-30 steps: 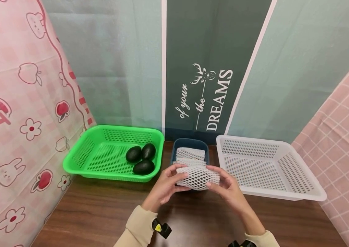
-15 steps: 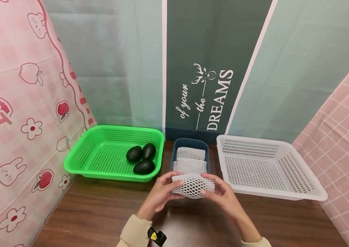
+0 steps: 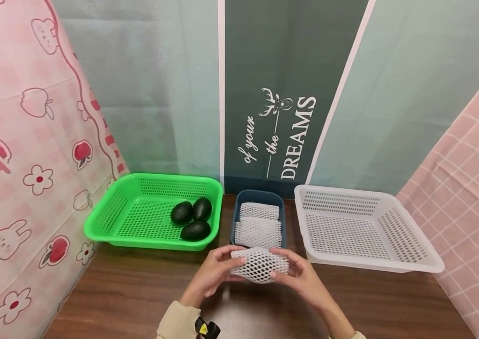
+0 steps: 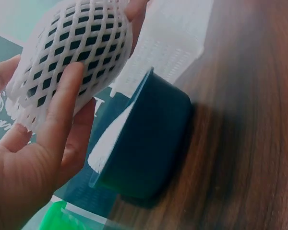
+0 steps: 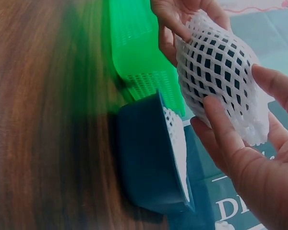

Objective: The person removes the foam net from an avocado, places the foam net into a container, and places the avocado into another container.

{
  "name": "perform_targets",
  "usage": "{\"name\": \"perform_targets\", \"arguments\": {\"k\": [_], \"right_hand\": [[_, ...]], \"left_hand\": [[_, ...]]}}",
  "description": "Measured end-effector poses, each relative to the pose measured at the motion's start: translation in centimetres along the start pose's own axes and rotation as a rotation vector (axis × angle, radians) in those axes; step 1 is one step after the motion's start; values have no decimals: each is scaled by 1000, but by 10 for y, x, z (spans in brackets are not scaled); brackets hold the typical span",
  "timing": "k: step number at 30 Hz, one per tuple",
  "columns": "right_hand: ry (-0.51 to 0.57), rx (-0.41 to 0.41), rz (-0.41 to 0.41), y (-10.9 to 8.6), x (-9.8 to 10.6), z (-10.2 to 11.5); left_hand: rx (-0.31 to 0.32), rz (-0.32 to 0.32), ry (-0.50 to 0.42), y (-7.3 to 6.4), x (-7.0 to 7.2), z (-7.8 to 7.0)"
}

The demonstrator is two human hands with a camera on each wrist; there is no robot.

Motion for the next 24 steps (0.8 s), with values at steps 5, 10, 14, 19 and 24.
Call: {"name": "perform_targets", "arguments": {"k": [5, 10, 14, 19, 24], "right_hand": [[-2, 17, 20, -4, -5, -6], [-2, 18, 39, -9, -10, -17], [3, 17, 40, -12, -12, -25], [5, 7, 22, -13, -13, -33], [21, -39, -2, -14, -12, -45]], "left_hand": [[39, -3, 20, -5, 4, 9], [75, 2, 24, -10, 8, 21], [85, 3, 23, -12, 11, 29], [82, -1, 31, -14, 13, 32], [86, -13, 40, -14, 17, 38]]}}
Point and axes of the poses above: each hand's wrist, its own y-axis towards the middle knuckle, its own x-axis out of the back of the hand, z = x × y, the point moved 10 cm from there along y, towards the middle knuckle, and after that the axes turned 2 degrees about z, right-handed, at the moved point
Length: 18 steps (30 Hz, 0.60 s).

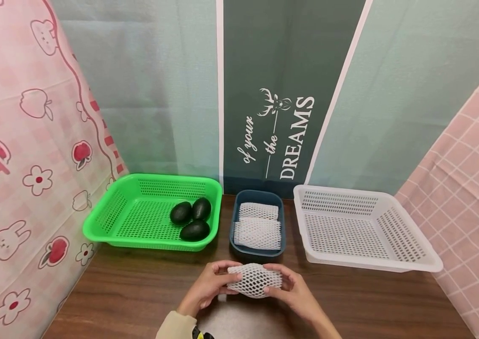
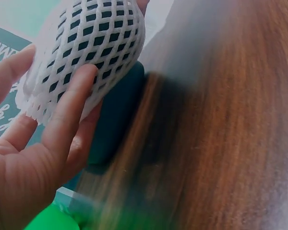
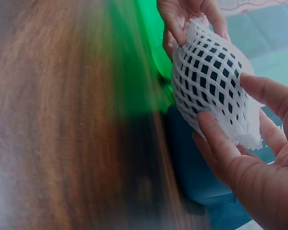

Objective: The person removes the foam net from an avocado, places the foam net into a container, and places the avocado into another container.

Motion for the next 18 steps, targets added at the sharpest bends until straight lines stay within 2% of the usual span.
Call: {"name": "perform_targets", "arguments": {"k": [9, 18], "right_hand": [[29, -35, -34, 0, 1, -17], [52, -96, -132, -1, 8, -30]], "left_hand": [[9, -33, -4, 3, 7, 12], [8, -63, 17, 6, 12, 17]]}}
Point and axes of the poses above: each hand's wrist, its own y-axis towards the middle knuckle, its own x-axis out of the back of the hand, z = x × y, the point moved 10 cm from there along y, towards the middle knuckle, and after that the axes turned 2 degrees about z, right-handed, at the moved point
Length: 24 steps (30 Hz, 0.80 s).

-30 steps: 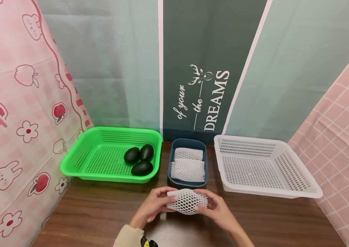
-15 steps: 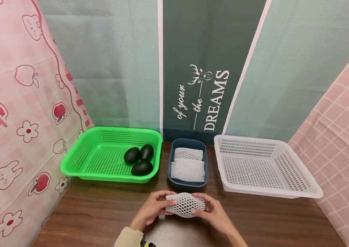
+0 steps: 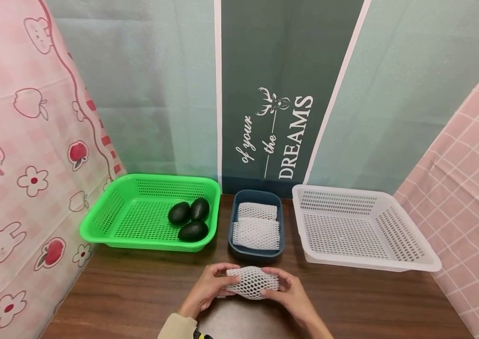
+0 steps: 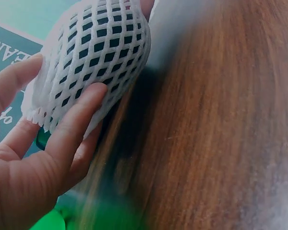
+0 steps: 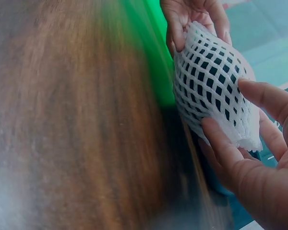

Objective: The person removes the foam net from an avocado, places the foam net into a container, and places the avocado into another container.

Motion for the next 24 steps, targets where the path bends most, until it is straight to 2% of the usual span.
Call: {"name": "perform_targets", "arguments": {"k": [9, 17, 20, 24], "right_hand": [[0, -57, -46, -1, 4, -9], [3, -80, -64, 0, 5, -10], [-3, -78, -90, -1, 8, -10], [-5, -82, -145, -3, 16, -9]], "left_hand": [[23, -20, -2, -2, 8, 8], [23, -82, 21, -12, 23, -1], [10, -112, 55, -16, 30, -4], [-7, -113, 129, -18, 33, -5]]}}
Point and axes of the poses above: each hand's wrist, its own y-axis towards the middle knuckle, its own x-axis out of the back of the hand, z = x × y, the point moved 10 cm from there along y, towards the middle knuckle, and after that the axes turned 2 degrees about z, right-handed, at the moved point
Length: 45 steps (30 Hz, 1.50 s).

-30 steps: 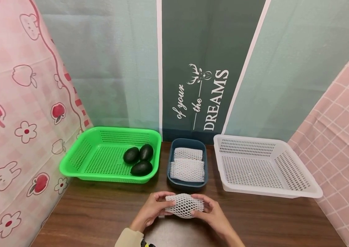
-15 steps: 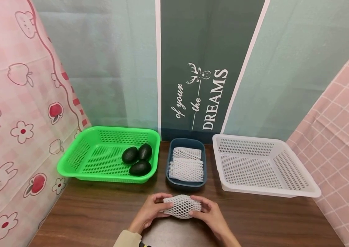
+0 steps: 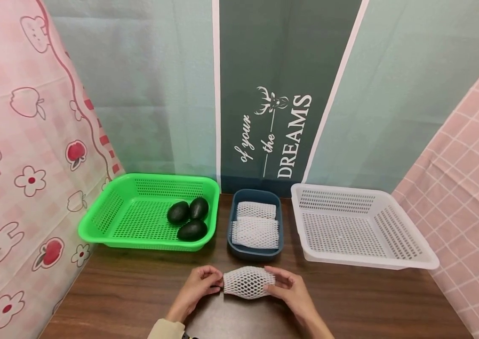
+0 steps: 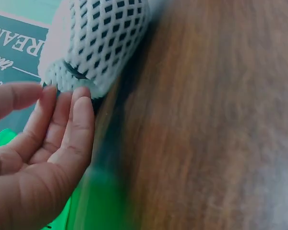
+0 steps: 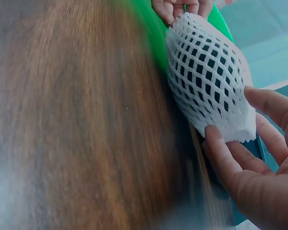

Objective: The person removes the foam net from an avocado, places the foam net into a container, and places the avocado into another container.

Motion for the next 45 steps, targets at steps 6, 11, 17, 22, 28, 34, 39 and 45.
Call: {"name": "perform_targets", "arguments": {"k": [6, 11, 17, 22, 28, 34, 39, 45], "right_hand": [[-20, 8, -14, 0, 2, 1], [-49, 25, -11, 0, -2, 0], [-31, 14, -24, 2, -3, -3], [42, -8, -2, 3, -6, -7], [71, -10, 10, 3, -6, -10], [89, -31, -10, 2, -4, -15], [106, -42, -28, 1, -4, -17], [150, -55, -61, 0, -1, -19]], "left_hand": [[-68, 18, 59, 3, -5, -1], [-87, -6, 63, 6, -6, 3], [-68, -12, 53, 8, -10, 9], [-100, 67, 19, 10, -24, 7], [-99, 82, 11, 11, -32, 8], [-96, 114, 11, 11, -37, 9], [-89, 88, 54, 9, -36, 11], [-86, 6, 94, 5, -31, 10]]}}
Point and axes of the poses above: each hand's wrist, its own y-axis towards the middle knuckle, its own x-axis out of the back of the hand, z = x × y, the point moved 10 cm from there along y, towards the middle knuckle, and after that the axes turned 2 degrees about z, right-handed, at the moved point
